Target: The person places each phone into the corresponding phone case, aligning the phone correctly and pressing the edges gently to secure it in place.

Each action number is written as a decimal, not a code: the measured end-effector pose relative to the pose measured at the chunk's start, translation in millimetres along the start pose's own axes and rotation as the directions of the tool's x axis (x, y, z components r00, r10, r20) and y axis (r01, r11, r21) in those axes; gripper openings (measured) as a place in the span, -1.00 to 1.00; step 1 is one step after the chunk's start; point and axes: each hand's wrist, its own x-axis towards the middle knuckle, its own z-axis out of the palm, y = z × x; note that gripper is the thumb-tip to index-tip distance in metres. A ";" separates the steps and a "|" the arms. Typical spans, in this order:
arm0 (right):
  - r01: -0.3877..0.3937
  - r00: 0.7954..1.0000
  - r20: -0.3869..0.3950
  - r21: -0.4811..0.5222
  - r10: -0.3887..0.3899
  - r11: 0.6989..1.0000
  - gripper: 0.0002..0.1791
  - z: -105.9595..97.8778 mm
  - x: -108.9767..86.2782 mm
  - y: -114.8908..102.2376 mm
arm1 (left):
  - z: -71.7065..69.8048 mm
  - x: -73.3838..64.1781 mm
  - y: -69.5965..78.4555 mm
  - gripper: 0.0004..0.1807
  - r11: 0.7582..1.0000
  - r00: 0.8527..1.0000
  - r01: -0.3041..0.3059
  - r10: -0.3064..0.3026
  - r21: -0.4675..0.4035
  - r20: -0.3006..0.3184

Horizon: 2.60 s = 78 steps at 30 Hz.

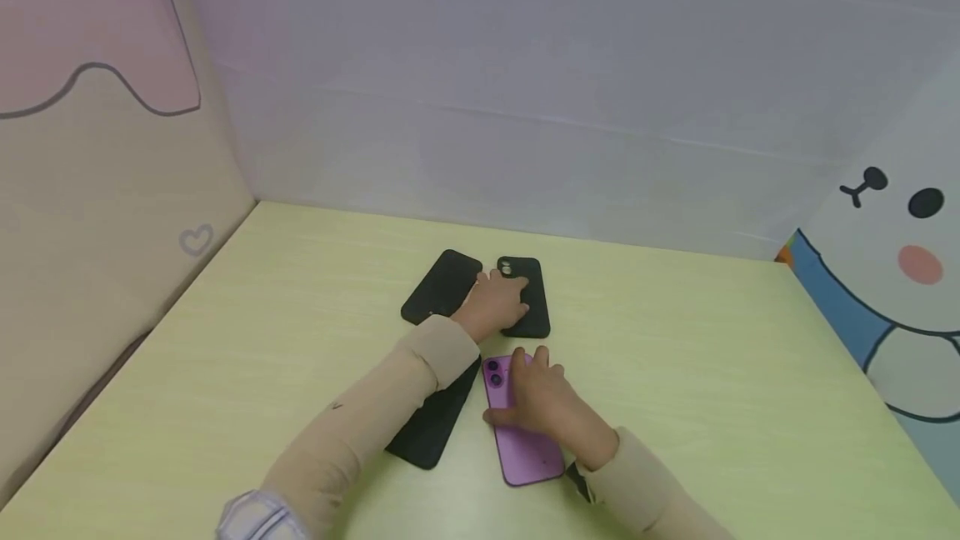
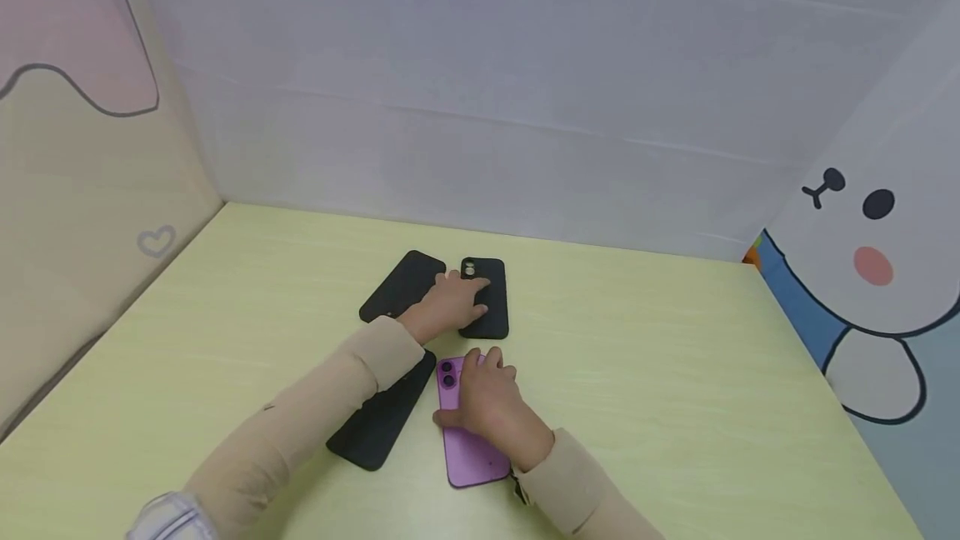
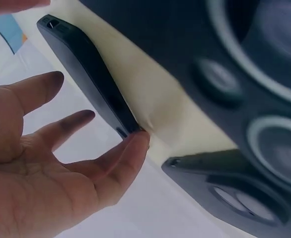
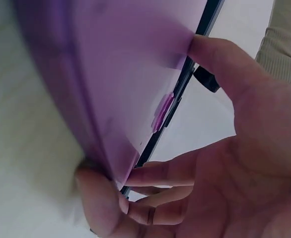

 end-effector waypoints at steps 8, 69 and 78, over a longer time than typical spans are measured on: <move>-0.004 1.000 -0.026 -0.044 0.003 0.999 0.13 0.0 -1.2 -0.9 | 1.2 -3.6 15.0 -0.33 0.997 0.998 0.058 -0.056 0.059 -0.034; 0.014 0.996 0.076 0.286 -0.037 0.958 -0.66 -34.9 -9.0 33.6 | -7.6 17.0 6.1 -0.08 0.932 0.980 0.187 -0.198 -0.312 -0.002; 0.031 0.975 0.162 0.576 -0.151 0.817 -0.66 -34.0 -2.5 55.0 | -13.7 20.8 -8.7 -0.53 0.878 0.982 0.168 -0.186 -0.447 0.004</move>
